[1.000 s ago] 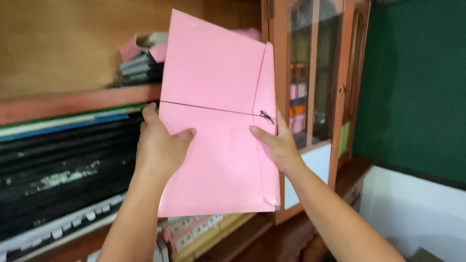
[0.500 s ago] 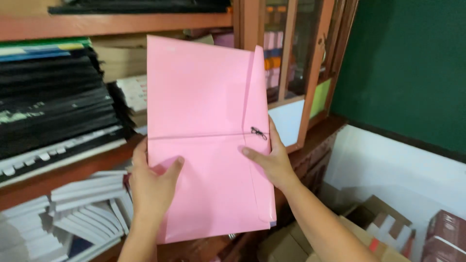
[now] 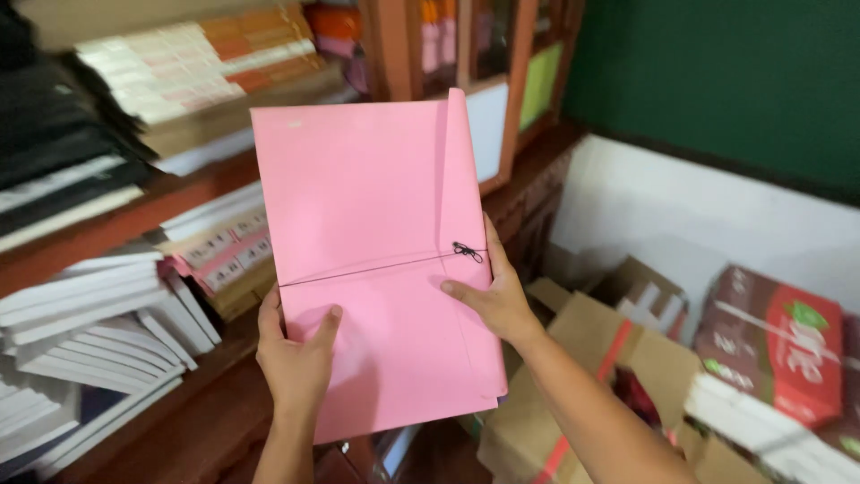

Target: Cleaning and organizing folders in a storage area.

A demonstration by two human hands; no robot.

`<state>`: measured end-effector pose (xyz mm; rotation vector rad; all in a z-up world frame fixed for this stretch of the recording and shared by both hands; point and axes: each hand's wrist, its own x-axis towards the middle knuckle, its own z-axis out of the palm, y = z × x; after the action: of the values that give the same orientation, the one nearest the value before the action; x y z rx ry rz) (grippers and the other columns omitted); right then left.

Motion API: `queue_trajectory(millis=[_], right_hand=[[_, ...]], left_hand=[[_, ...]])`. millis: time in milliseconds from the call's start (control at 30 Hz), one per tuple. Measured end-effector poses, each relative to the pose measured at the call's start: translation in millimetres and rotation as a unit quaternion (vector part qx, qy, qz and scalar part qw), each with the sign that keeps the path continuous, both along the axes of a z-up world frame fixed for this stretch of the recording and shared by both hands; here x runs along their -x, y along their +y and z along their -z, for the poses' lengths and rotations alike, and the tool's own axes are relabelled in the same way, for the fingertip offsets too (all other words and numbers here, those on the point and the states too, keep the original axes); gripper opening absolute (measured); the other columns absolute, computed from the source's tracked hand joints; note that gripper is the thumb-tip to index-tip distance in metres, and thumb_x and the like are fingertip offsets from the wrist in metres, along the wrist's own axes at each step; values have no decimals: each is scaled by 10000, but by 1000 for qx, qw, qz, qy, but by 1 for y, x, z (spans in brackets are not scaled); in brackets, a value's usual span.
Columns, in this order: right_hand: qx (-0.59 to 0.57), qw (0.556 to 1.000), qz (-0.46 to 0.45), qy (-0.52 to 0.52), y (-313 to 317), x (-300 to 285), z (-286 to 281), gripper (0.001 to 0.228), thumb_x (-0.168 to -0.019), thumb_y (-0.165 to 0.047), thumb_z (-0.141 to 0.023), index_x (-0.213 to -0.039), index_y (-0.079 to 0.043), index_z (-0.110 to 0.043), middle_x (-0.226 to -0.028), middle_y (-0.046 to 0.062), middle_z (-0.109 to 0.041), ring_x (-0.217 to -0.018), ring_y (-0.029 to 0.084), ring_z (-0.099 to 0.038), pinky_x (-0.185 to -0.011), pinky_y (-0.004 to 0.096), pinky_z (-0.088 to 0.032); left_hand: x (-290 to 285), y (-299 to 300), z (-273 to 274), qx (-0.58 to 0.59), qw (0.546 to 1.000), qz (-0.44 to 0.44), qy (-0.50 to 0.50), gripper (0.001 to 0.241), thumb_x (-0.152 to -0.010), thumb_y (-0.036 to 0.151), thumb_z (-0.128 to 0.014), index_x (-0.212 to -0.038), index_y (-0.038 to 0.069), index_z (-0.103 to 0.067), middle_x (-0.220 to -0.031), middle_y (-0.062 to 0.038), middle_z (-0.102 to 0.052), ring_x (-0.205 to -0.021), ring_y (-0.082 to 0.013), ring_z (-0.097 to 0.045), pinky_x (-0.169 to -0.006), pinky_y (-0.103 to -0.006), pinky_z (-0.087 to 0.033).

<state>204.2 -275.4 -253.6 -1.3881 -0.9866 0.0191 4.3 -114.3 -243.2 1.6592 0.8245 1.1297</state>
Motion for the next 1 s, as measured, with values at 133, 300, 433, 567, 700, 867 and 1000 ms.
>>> queue_trajectory(millis=[133,300,433,567,700,867,1000], right_hand=[[3,999,15,35,-28,21,22,1032,-770,-18,-783,-1601,-55,-173,-1624,175,-367,-1451,275,-424,-1186,385,-343],[41,994,101,17,-61,35,64,1046,-784,-46,-812,-1605,-65,-163,-1645,159,-333,-1465,261,-404,-1192,366,-332],[54,984,161,56,-92,47,87,1061,-764,-37,-824,-1602,-54,-172,-1672,159,-267,-1506,259,-332,-1219,383,-286],[44,977,193,78,-124,53,107,1027,-783,12,-798,-1601,-45,-179,-1657,149,-300,-1479,241,-366,-1203,353,-308],[-18,955,251,159,-155,48,129,1124,-713,-74,-906,-1632,-164,-266,-1571,221,-430,-1466,323,-393,-1202,484,-335],[-22,940,294,172,-204,30,153,1103,-720,-42,-891,-1627,-139,-272,-1534,238,-463,-1428,313,-427,-1194,482,-347],[-22,926,330,182,-246,7,180,1087,-723,-18,-877,-1623,-117,-276,-1500,260,-489,-1404,332,-461,-1185,492,-364]], left_hand=[[4,-6,25,3,999,42,26,710,-792,18,-749,-1447,27,-476,-1245,-167,-667,-1061,-267,-680,-928,-378,-557],[4,-20,47,-10,992,124,18,645,-819,-10,-715,-1435,2,-524,-1215,-154,-690,-1002,-235,-677,-898,-331,-541],[-8,-34,68,-3,983,184,26,617,-837,-36,-695,-1432,-6,-534,-1182,-160,-712,-995,-234,-687,-893,-316,-540],[-30,-47,97,-24,974,221,42,603,-820,12,-730,-1403,-4,-578,-1057,-124,-716,-864,-203,-662,-799,-293,-535],[-73,-68,157,-49,979,181,75,798,-685,241,-929,-1422,166,-632,-1282,-199,-686,-1195,-386,-637,-977,-495,-524],[-116,-116,179,-28,972,213,91,757,-684,244,-919,-1385,147,-652,-1262,-213,-697,-1166,-417,-649,-949,-507,-539],[-157,-147,197,-6,960,246,134,764,-673,310,-920,-1381,199,-657,-1272,-171,-703,-1162,-391,-657,-946,-502,-554]])
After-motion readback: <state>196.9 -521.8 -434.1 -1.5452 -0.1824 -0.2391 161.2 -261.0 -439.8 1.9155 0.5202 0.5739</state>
